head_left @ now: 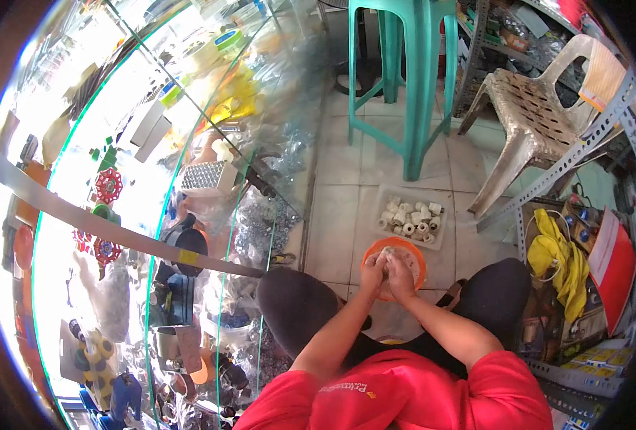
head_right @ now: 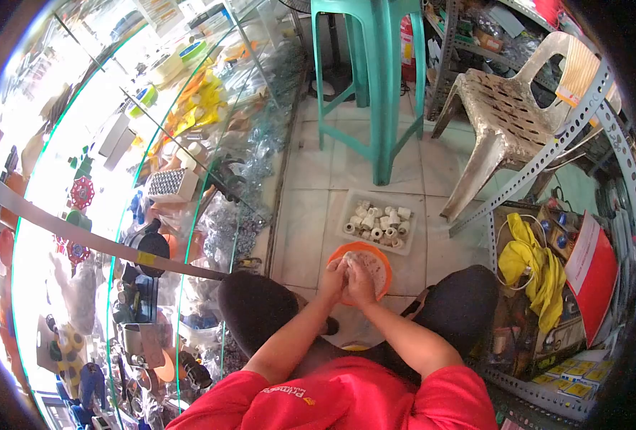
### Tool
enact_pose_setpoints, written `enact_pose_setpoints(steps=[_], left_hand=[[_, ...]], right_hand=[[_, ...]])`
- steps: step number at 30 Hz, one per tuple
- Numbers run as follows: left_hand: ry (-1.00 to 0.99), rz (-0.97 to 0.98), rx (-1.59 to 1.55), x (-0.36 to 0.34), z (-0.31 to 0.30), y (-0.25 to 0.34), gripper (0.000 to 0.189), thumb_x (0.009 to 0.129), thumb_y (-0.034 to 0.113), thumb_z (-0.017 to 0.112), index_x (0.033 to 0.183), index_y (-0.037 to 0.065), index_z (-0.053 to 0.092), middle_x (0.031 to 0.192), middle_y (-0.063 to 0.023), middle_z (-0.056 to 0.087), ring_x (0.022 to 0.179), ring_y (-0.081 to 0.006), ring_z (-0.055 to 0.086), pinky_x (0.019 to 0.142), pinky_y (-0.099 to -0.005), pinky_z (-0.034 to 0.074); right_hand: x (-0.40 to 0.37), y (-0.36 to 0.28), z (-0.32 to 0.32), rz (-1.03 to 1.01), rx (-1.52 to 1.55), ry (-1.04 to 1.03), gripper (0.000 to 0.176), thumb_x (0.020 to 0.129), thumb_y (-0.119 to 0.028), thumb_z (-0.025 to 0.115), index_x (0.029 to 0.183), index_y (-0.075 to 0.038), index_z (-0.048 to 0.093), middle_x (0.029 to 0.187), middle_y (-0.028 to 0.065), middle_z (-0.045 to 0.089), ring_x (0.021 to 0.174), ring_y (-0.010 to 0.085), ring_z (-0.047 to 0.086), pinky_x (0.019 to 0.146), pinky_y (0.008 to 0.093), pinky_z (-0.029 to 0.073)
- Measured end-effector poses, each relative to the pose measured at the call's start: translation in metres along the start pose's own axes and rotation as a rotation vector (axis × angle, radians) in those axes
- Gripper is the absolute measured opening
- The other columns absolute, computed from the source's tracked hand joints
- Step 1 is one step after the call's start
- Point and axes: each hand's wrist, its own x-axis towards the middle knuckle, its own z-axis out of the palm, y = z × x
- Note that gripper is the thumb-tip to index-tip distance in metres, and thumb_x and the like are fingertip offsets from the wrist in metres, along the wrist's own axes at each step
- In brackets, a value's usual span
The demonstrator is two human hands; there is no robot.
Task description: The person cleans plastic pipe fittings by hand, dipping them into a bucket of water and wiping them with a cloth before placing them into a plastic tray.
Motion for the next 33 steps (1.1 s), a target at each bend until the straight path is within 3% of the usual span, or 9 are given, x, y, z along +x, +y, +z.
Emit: enact_pose_setpoints(steps=[7,9,13,15,21,25,26,28,33], left_hand=[[0.080,0.159,0.294,-0.007,0.017,0.011,0.025,0.083,0.020,0.054,0.101,0.002,0.053,0.084,-0.0029,0.056,0.072,-0.0099,0.053,0.063,-0.0232,0.044],[0.039,0.211,0.375,-0.014,0.026,0.023,0.024,0.084,0.020,0.053,0.101,0.003,0.052,0.085,-0.0030,0.056,0.074,-0.0105,0.054,0.064,-0.0231,0.044],[-0.041,0.024,-0.016,-0.019,0.032,0.040,0.030,0.085,0.025,0.052,0.102,0.001,0.052,0.089,-0.0053,0.057,0.079,-0.0137,0.055,0.067,-0.0244,0.045],[-0.098,-0.040,-0.181,-0.016,0.028,0.037,0.032,0.085,0.028,0.052,0.102,0.000,0.052,0.090,-0.0064,0.057,0.079,-0.0151,0.056,0.068,-0.0252,0.046],[0.232,-0.231,-0.318,-0.025,0.036,0.045,0.030,0.089,0.025,0.043,0.107,0.002,0.048,0.095,-0.0069,0.053,0.083,-0.0173,0.053,0.070,-0.0306,0.047],[-0.036,-0.109,-0.236,-0.007,0.015,0.019,0.029,0.086,0.025,0.048,0.107,0.005,0.050,0.095,-0.0043,0.055,0.079,-0.0153,0.056,0.070,-0.0244,0.047],[-0.111,-0.097,-0.230,-0.006,0.020,0.018,0.029,0.087,0.024,0.048,0.109,0.006,0.049,0.095,-0.0039,0.055,0.079,-0.0145,0.055,0.070,-0.0240,0.046],[-0.169,-0.091,-0.186,-0.024,0.038,0.031,0.028,0.087,0.022,0.046,0.111,0.006,0.048,0.096,-0.0031,0.054,0.081,-0.0131,0.055,0.071,-0.0236,0.046],[-0.184,-0.151,-0.200,-0.027,0.039,0.017,0.029,0.088,0.017,0.044,0.114,0.004,0.045,0.101,-0.0030,0.054,0.088,-0.0127,0.053,0.075,-0.0251,0.045]], right_hand=[[0.025,0.010,-0.014,0.446,0.143,-0.158,0.027,0.085,-0.016,0.043,0.105,0.000,0.052,0.102,0.0141,0.055,0.094,0.0272,0.053,0.083,0.0343,0.040],[0.035,0.025,-0.022,0.641,0.519,-0.175,0.024,0.086,-0.017,0.043,0.105,-0.004,0.051,0.095,0.0093,0.056,0.089,0.0225,0.054,0.076,0.0341,0.043],[0.046,0.024,-0.031,0.919,0.883,-0.018,0.024,0.088,-0.021,0.043,0.108,-0.008,0.048,0.093,0.0056,0.054,0.084,0.0185,0.054,0.070,0.0343,0.046],[0.042,0.023,-0.030,0.834,0.893,0.062,0.024,0.088,-0.021,0.041,0.108,-0.008,0.047,0.094,0.0054,0.053,0.084,0.0178,0.053,0.069,0.0331,0.045],[0.029,0.014,-0.026,0.604,0.579,0.289,0.021,0.088,-0.020,0.041,0.094,-0.003,0.051,0.084,0.0048,0.053,0.079,0.0166,0.052,0.070,0.0309,0.042],[0.029,-0.047,-0.033,0.389,0.440,0.114,0.024,0.087,-0.019,0.041,0.095,-0.001,0.055,0.088,0.0086,0.057,0.082,0.0199,0.053,0.075,0.0315,0.041],[0.024,-0.004,-0.017,0.295,0.334,-0.024,0.026,0.086,-0.018,0.043,0.104,-0.003,0.053,0.096,0.0134,0.057,0.088,0.0249,0.054,0.080,0.0325,0.040],[0.023,-0.027,-0.017,0.107,0.075,0.077,0.027,0.085,-0.019,0.043,0.105,-0.004,0.054,0.096,0.0149,0.057,0.090,0.0265,0.054,0.080,0.0333,0.039],[0.026,-0.034,-0.021,0.375,0.190,0.132,0.030,0.087,-0.024,0.042,0.100,-0.001,0.055,0.098,0.0175,0.056,0.092,0.0275,0.053,0.078,0.0350,0.039]])
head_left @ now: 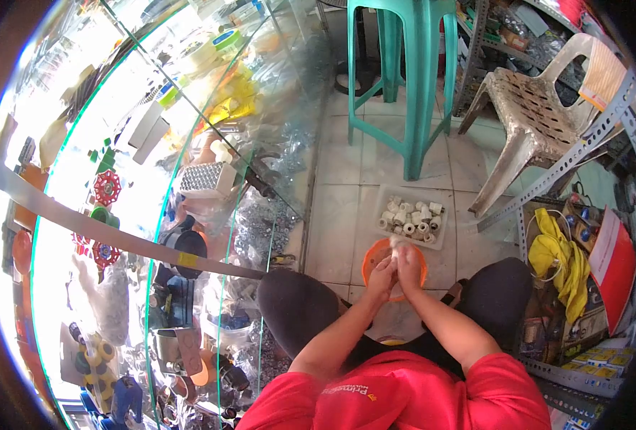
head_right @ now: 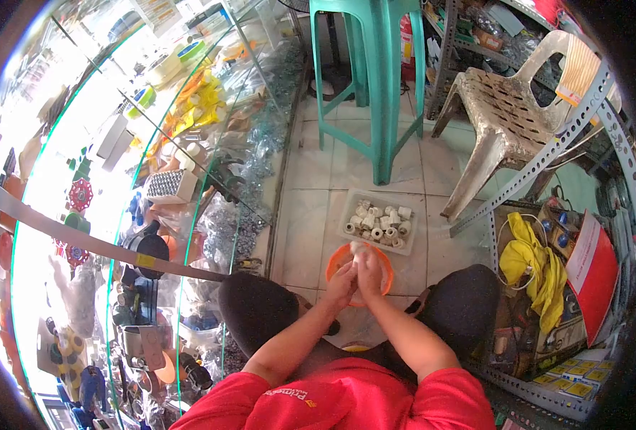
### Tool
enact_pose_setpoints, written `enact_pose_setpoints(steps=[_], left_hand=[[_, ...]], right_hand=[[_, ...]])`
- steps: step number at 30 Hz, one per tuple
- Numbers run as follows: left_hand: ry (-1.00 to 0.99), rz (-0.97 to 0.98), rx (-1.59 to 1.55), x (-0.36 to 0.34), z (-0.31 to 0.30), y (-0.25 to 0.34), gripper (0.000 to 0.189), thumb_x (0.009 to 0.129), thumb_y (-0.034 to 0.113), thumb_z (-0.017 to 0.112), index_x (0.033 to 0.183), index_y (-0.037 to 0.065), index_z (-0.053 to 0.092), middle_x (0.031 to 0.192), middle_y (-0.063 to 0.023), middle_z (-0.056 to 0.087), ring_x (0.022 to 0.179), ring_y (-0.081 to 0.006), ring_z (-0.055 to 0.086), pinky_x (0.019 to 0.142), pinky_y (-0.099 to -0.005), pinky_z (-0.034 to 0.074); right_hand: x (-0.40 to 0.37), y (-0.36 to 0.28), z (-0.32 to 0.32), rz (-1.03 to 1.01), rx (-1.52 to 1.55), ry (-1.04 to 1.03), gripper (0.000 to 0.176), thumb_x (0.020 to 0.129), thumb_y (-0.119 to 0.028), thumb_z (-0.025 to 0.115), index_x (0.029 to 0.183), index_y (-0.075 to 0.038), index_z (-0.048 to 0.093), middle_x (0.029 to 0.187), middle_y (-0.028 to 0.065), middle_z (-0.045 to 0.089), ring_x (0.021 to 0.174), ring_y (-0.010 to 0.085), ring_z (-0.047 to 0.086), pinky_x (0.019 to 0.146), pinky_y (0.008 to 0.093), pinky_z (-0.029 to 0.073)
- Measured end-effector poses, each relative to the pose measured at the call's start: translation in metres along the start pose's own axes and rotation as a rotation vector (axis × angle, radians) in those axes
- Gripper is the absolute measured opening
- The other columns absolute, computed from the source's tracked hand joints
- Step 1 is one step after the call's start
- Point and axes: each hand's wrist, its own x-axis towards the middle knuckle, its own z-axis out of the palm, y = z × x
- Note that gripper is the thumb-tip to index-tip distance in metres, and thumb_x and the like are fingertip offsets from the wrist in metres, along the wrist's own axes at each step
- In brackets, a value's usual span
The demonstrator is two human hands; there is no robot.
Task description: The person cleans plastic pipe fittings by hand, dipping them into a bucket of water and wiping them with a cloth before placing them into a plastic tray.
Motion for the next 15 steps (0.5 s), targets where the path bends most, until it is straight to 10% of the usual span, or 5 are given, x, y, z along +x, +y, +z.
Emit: enact_pose_setpoints(steps=[3,9,15], left_hand=[[-0.059,-0.007,-0.026,0.001,-0.002,-0.003,0.033,0.089,0.018,0.040,0.119,0.004,0.041,0.111,-0.0058,0.051,0.099,-0.0161,0.051,0.085,-0.0289,0.040],[0.069,0.189,0.079,0.007,-0.005,-0.004,0.030,0.089,0.013,0.041,0.116,0.002,0.044,0.108,-0.0056,0.052,0.097,-0.0149,0.051,0.083,-0.0274,0.041],[0.156,0.241,0.505,0.022,-0.033,-0.024,0.030,0.088,0.014,0.043,0.115,0.003,0.045,0.106,-0.0038,0.053,0.092,-0.0127,0.052,0.080,-0.0256,0.042]], right_hand=[[0.015,0.011,-0.007,0.401,0.307,0.098,0.032,0.088,-0.026,0.039,0.098,0.000,0.054,0.096,0.0160,0.057,0.091,0.0283,0.053,0.077,0.0350,0.039],[-0.025,0.017,0.021,0.048,0.108,0.037,0.036,0.089,-0.026,0.038,0.110,0.002,0.047,0.107,0.0139,0.051,0.100,0.0237,0.047,0.086,0.0319,0.035],[-0.015,0.019,0.021,0.181,0.221,-0.007,0.038,0.089,-0.030,0.037,0.113,-0.001,0.045,0.109,0.0136,0.049,0.103,0.0222,0.046,0.088,0.0316,0.034]])
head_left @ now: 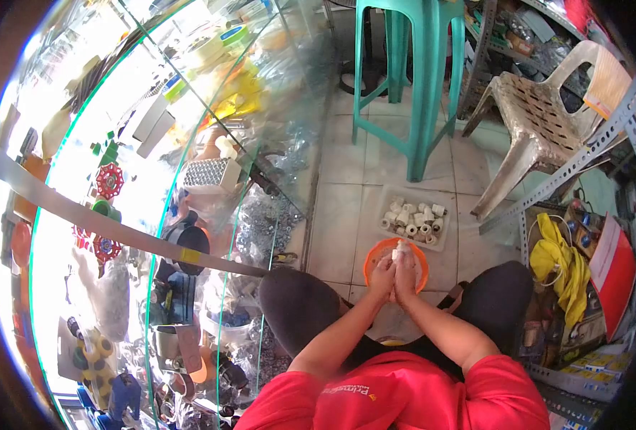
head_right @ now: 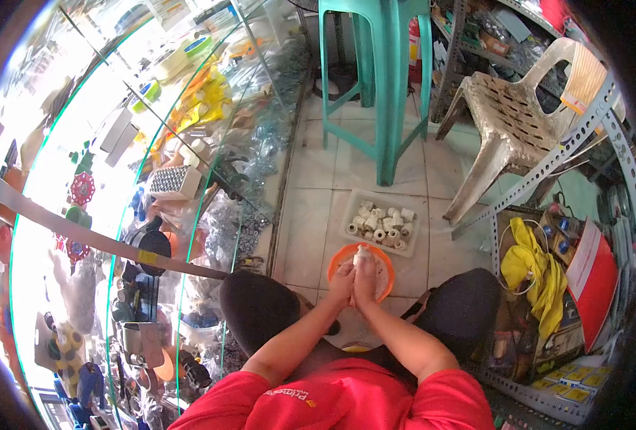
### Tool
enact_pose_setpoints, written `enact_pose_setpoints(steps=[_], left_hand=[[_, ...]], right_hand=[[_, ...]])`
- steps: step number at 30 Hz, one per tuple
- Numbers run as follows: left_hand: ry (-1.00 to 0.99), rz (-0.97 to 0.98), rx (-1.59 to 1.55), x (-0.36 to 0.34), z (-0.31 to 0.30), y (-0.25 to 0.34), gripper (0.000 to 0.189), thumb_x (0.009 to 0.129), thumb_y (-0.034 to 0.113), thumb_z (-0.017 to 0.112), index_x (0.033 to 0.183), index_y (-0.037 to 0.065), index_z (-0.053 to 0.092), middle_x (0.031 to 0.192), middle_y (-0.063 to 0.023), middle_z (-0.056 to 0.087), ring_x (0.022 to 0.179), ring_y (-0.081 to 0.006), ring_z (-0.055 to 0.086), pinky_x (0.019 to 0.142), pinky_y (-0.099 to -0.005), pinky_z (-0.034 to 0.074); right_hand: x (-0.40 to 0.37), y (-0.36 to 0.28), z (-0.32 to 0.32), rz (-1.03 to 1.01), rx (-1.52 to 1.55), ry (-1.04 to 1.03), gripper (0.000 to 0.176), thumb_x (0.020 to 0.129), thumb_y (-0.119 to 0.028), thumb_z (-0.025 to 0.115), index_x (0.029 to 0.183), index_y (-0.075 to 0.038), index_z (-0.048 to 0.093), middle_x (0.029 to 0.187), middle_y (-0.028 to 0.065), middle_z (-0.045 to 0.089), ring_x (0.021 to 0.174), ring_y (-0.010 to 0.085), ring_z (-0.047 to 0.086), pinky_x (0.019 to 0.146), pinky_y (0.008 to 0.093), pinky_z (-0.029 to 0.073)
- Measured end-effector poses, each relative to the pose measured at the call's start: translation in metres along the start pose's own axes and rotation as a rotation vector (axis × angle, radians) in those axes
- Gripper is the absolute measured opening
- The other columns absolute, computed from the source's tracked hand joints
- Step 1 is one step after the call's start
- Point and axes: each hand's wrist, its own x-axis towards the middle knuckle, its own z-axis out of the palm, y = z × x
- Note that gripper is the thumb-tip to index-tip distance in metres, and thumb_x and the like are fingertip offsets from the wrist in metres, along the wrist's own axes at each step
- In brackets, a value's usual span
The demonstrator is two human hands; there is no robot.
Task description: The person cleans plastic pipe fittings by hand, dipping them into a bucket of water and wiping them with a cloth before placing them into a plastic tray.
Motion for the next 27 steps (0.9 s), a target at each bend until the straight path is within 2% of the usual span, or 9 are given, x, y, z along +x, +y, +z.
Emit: enact_pose_setpoints(steps=[7,9,13,15,18,19,20,24,27], left_hand=[[-0.249,-0.313,-0.586,-0.020,0.008,0.055,0.030,0.087,0.019,0.045,0.113,0.005,0.046,0.103,-0.0035,0.054,0.090,-0.0130,0.053,0.078,-0.0270,0.043],[-0.304,-0.291,-0.727,-0.021,0.013,0.069,0.031,0.087,0.020,0.045,0.115,0.006,0.044,0.103,-0.0039,0.054,0.090,-0.0133,0.053,0.077,-0.0283,0.044],[-0.079,-0.104,-0.121,-0.006,0.006,0.051,0.030,0.086,0.020,0.046,0.111,0.003,0.047,0.099,-0.0053,0.055,0.087,-0.0126,0.053,0.073,-0.0280,0.044],[0.082,-0.058,-0.045,-0.015,0.012,0.058,0.029,0.085,0.019,0.047,0.109,0.001,0.049,0.097,-0.0061,0.056,0.086,-0.0128,0.053,0.073,-0.0272,0.044],[-0.013,-0.099,0.190,-0.014,0.007,0.063,0.029,0.085,0.015,0.046,0.109,0.000,0.049,0.096,-0.0056,0.056,0.084,-0.0118,0.054,0.067,-0.0255,0.043],[0.014,-0.148,0.141,-0.009,0.002,0.053,0.029,0.085,0.014,0.046,0.110,0.001,0.048,0.097,-0.0049,0.056,0.085,-0.0117,0.054,0.068,-0.0250,0.043],[0.039,-0.197,0.092,-0.003,-0.004,0.040,0.030,0.085,0.014,0.046,0.111,0.002,0.047,0.097,-0.0043,0.056,0.085,-0.0116,0.054,0.068,-0.0246,0.043],[-0.036,-0.249,-0.368,-0.017,0.010,0.054,0.031,0.085,0.014,0.046,0.114,0.006,0.045,0.100,-0.0023,0.055,0.087,-0.0122,0.054,0.070,-0.0246,0.044],[-0.187,-0.274,-0.441,-0.008,0.005,0.037,0.029,0.085,0.015,0.047,0.114,0.009,0.046,0.101,-0.0014,0.054,0.088,-0.0122,0.053,0.074,-0.0260,0.044]], right_hand=[[0.050,0.012,-0.027,0.553,0.363,0.025,0.039,0.088,-0.038,0.040,0.104,-0.004,0.050,0.080,0.0041,0.056,0.069,0.0152,0.056,0.058,0.0280,0.045],[0.052,0.015,-0.026,0.414,0.351,0.020,0.047,0.086,-0.043,0.039,0.103,0.000,0.052,0.088,0.0091,0.058,0.077,0.0211,0.056,0.066,0.0322,0.043],[0.052,0.020,-0.022,0.235,0.065,0.043,0.047,0.086,-0.040,0.044,0.113,-0.001,0.046,0.088,0.0078,0.058,0.072,0.0164,0.057,0.062,0.0281,0.045],[0.035,-0.012,-0.021,0.167,-0.085,0.000,0.049,0.087,-0.039,0.043,0.118,-0.002,0.043,0.098,0.0103,0.055,0.084,0.0185,0.054,0.072,0.0302,0.043],[0.003,-0.045,-0.007,0.118,-0.082,-0.096,0.050,0.087,-0.039,0.042,0.122,-0.003,0.039,0.115,0.0139,0.046,0.104,0.0216,0.044,0.087,0.0320,0.035],[-0.004,-0.044,-0.006,0.108,-0.043,-0.129,0.050,0.087,-0.038,0.041,0.124,-0.004,0.038,0.121,0.0151,0.042,0.112,0.0226,0.039,0.092,0.0323,0.031],[-0.008,-0.040,-0.007,-0.148,-0.383,-0.221,0.045,0.090,-0.031,0.033,0.127,-0.005,0.034,0.132,0.0178,0.028,0.123,0.0314,0.022,0.101,0.0370,0.017],[-0.006,-0.033,-0.004,-0.335,-0.320,-0.063,0.038,0.088,-0.024,0.037,0.119,-0.002,0.042,0.123,0.0189,0.037,0.116,0.0325,0.031,0.097,0.0381,0.022],[0.011,-0.014,-0.006,-0.142,-0.116,0.028,0.032,0.087,-0.021,0.039,0.110,-0.001,0.047,0.113,0.0190,0.046,0.106,0.0306,0.042,0.090,0.0360,0.031]])
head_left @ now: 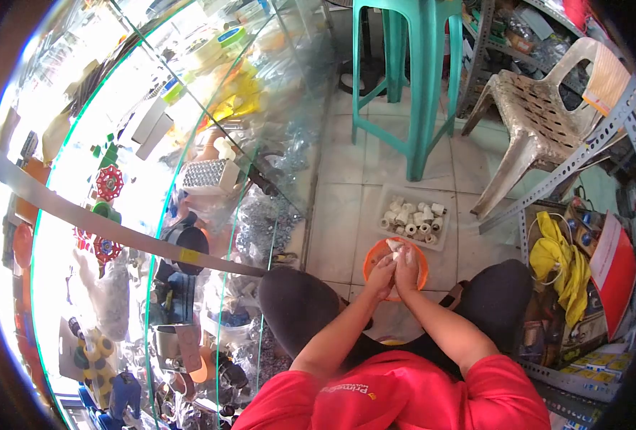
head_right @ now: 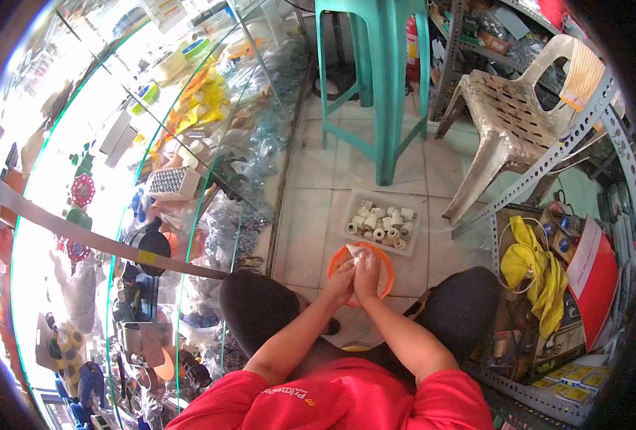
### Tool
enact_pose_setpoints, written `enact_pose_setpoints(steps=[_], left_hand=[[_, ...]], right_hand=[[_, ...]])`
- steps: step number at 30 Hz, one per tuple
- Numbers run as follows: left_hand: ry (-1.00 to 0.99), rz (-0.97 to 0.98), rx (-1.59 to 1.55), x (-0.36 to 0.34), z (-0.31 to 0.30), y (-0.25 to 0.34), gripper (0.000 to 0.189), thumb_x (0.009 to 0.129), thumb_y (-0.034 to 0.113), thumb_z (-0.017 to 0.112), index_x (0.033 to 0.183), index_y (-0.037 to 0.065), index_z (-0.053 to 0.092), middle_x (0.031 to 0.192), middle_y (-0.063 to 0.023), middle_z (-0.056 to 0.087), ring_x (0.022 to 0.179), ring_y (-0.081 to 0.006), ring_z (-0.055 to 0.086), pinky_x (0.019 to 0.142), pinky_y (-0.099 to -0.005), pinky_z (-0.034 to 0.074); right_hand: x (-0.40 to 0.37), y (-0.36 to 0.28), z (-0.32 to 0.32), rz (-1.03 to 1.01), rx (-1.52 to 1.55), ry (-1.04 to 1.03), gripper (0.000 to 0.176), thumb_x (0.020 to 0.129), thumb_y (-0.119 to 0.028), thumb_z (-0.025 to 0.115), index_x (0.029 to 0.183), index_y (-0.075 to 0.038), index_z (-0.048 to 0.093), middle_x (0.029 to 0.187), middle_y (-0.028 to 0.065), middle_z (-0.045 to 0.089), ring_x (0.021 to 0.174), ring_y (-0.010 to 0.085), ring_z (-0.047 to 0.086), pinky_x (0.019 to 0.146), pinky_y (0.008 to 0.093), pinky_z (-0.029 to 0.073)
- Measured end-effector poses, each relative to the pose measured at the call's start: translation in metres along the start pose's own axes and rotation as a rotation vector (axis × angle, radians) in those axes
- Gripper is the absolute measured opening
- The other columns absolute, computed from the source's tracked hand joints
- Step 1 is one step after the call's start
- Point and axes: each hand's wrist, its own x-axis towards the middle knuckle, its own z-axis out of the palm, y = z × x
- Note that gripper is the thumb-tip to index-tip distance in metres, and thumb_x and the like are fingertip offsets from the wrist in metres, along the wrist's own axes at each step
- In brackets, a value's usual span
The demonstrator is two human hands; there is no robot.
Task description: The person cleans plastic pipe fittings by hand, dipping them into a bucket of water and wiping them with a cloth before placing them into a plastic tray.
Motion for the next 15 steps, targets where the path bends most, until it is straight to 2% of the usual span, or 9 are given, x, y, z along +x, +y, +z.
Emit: enact_pose_setpoints(steps=[3,6,9,12,15], left_hand=[[-0.006,-0.044,-0.011,-0.004,0.002,0.002,0.029,0.086,0.017,0.048,0.114,0.010,0.046,0.102,-0.0013,0.054,0.088,-0.0119,0.053,0.076,-0.0268,0.044],[-0.027,-0.050,0.012,-0.008,0.003,0.008,0.028,0.087,0.022,0.046,0.113,0.011,0.046,0.100,-0.0006,0.055,0.086,-0.0112,0.053,0.076,-0.0269,0.043],[-0.007,-0.043,0.080,-0.011,0.007,0.019,0.027,0.089,0.025,0.042,0.110,0.011,0.048,0.099,-0.0014,0.056,0.082,-0.0121,0.053,0.074,-0.0268,0.043],[-0.078,-0.054,-0.099,-0.009,0.007,0.025,0.030,0.090,0.031,0.037,0.106,0.010,0.050,0.095,-0.0025,0.057,0.076,-0.0127,0.052,0.070,-0.0273,0.041],[-0.111,-0.176,-0.157,-0.009,0.004,0.029,0.034,0.089,0.034,0.034,0.109,0.010,0.048,0.095,-0.0039,0.056,0.072,-0.0116,0.051,0.063,-0.0255,0.043]], right_hand=[[0.017,0.038,-0.001,0.049,-0.059,0.092,0.031,0.090,-0.026,0.037,0.103,0.000,0.048,0.095,0.0126,0.054,0.086,0.0225,0.052,0.078,0.0349,0.040],[0.030,0.054,-0.003,0.257,0.139,0.081,0.028,0.089,-0.024,0.039,0.101,-0.001,0.049,0.094,0.0108,0.054,0.081,0.0195,0.053,0.069,0.0334,0.043],[0.040,0.056,-0.013,0.386,0.221,0.167,0.023,0.085,-0.017,0.044,0.099,-0.002,0.053,0.084,0.0108,0.058,0.076,0.0253,0.055,0.067,0.0340,0.043],[0.029,-0.017,-0.022,0.619,0.480,0.233,0.021,0.084,-0.016,0.046,0.098,-0.002,0.054,0.085,0.0096,0.058,0.073,0.0206,0.055,0.063,0.0320,0.044],[0.040,0.022,-0.026,0.556,0.424,0.219,0.025,0.086,-0.018,0.046,0.102,0.000,0.052,0.090,0.0092,0.056,0.074,0.0198,0.055,0.062,0.0306,0.046]])
